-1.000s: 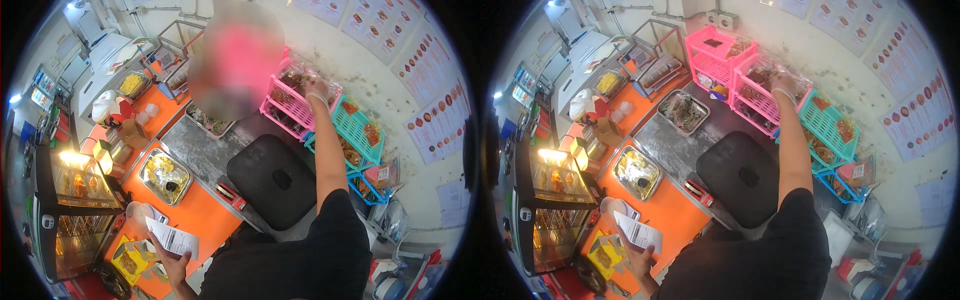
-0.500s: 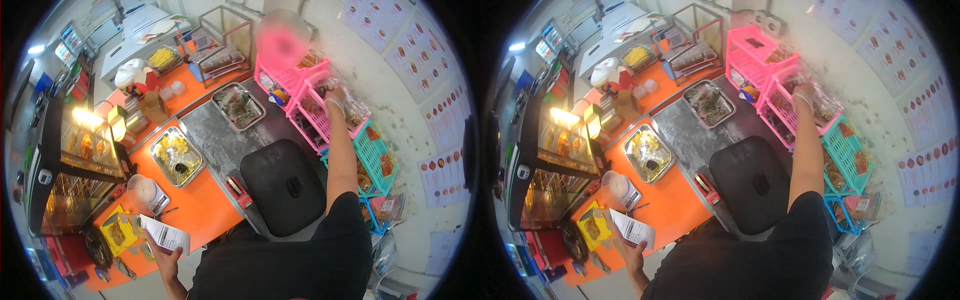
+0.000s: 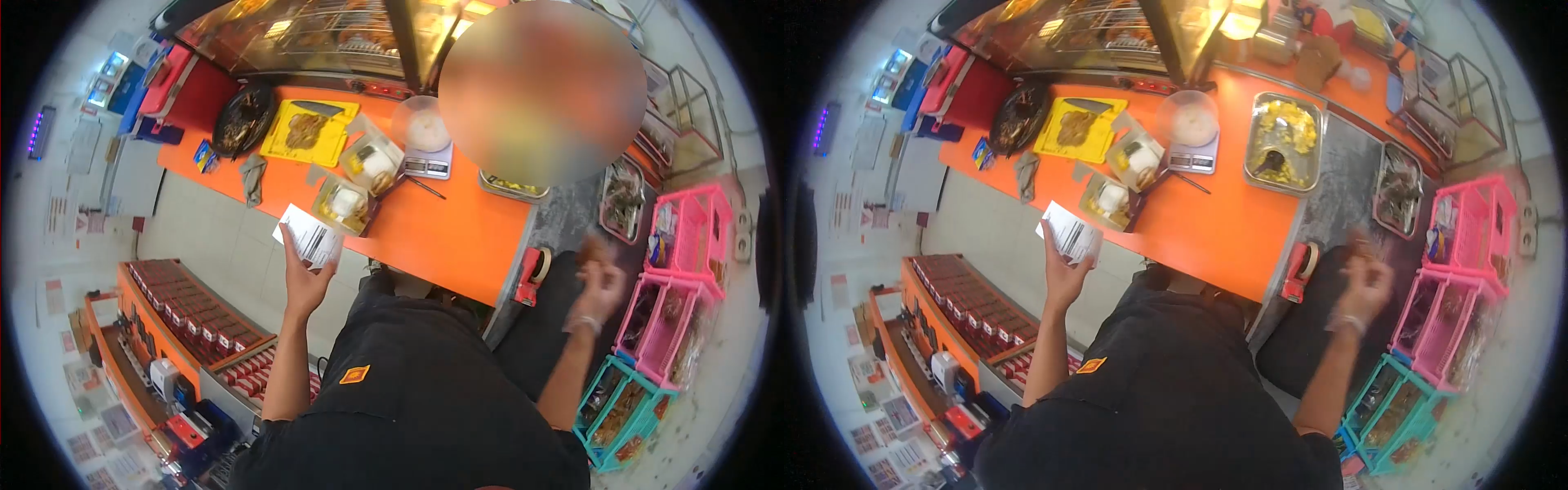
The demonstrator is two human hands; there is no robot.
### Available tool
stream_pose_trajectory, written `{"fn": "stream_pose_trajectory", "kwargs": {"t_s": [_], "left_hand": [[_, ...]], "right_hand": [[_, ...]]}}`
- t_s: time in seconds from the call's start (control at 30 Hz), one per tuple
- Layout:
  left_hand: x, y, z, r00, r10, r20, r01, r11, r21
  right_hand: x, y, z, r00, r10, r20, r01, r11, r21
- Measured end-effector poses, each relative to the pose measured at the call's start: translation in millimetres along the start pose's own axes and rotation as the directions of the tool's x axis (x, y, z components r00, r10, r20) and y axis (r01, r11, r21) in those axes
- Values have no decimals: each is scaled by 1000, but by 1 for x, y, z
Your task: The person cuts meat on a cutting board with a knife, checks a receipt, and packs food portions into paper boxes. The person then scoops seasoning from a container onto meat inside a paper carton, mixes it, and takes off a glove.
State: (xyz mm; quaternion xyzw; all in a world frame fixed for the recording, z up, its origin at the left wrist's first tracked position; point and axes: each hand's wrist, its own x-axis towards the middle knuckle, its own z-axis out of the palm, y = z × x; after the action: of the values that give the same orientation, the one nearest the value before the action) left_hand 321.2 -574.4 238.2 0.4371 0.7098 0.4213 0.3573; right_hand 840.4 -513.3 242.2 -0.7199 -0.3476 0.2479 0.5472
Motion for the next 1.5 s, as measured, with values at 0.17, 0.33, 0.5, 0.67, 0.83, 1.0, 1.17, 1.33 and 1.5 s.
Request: {"fn": "stream_pose_trajectory", "kwargs": {"t_s": [0.17, 0.33, 0.5, 0.67, 0.83, 1.0, 1.17, 1.33, 1.5], "left_hand": [[-2, -59, -36, 976, 114, -187, -108, 993, 43], [-12, -92, -79, 965, 69, -251, -33, 989, 145], [-10, -112, -123, 957, -42, -286, 75, 992, 104], [4, -150, -160, 955, -6, -295, 70, 975, 209], [37, -185, -177, 983, -20, -183, 59, 975, 212], [79, -198, -177, 998, -57, -26, 61, 976, 208], [124, -207, -155, 987, 158, 17, -158, 973, 167], [159, -203, -130, 994, 57, 93, -35, 974, -222], [178, -263, -102, 957, 63, 282, -79, 996, 47]], "right_hand": [[-101, 34, 182, 820, 23, 571, -217, 937, 274], [-127, 3, 340, 790, -135, 598, -136, 912, 386], [-129, -4, 430, 880, -133, 455, -78, 907, 415], [-181, -40, 373, 763, 57, 644, -266, 936, 232], [-249, -53, 362, 522, 386, 760, -492, 865, -101], [-265, -51, 431, 547, 448, 707, -709, 697, 107], [-286, -32, 425, 723, 280, 631, -165, 958, -236], [-291, -19, 409, 393, -101, 914, 828, 470, -304], [-272, 13, 432, 426, -56, 903, 797, 495, -346]]}}
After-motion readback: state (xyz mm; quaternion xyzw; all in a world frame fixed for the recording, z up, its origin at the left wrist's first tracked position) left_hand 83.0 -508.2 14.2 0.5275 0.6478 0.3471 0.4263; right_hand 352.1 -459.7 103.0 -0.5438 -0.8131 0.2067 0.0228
